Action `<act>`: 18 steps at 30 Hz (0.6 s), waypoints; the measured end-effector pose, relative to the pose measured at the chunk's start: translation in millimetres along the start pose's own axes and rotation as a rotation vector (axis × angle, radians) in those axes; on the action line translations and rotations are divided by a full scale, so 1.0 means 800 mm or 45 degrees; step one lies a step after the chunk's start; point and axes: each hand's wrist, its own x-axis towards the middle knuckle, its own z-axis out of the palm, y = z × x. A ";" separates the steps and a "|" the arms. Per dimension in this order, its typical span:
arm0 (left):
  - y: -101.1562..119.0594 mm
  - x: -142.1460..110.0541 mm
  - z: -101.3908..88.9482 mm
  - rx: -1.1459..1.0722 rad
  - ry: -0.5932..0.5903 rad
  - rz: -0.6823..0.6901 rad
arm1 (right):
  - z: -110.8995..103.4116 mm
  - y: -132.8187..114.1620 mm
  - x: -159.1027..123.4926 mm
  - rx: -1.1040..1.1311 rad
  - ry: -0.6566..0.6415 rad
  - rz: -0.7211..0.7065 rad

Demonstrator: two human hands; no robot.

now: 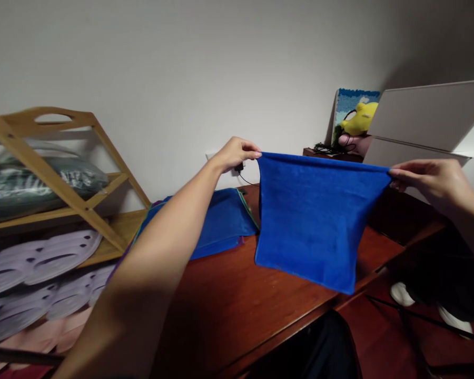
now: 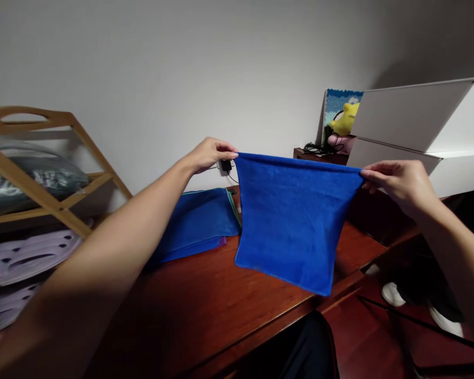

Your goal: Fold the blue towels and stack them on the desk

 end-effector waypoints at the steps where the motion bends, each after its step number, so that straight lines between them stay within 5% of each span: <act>1: 0.004 0.002 -0.003 0.008 0.035 0.004 | 0.000 -0.007 0.005 -0.005 0.012 -0.020; 9: 0.017 0.023 -0.015 0.051 0.190 0.007 | 0.032 -0.025 0.065 0.258 -0.027 -0.044; 18: -0.001 0.064 -0.019 -0.226 0.285 -0.270 | 0.078 -0.029 0.125 0.479 -0.003 -0.018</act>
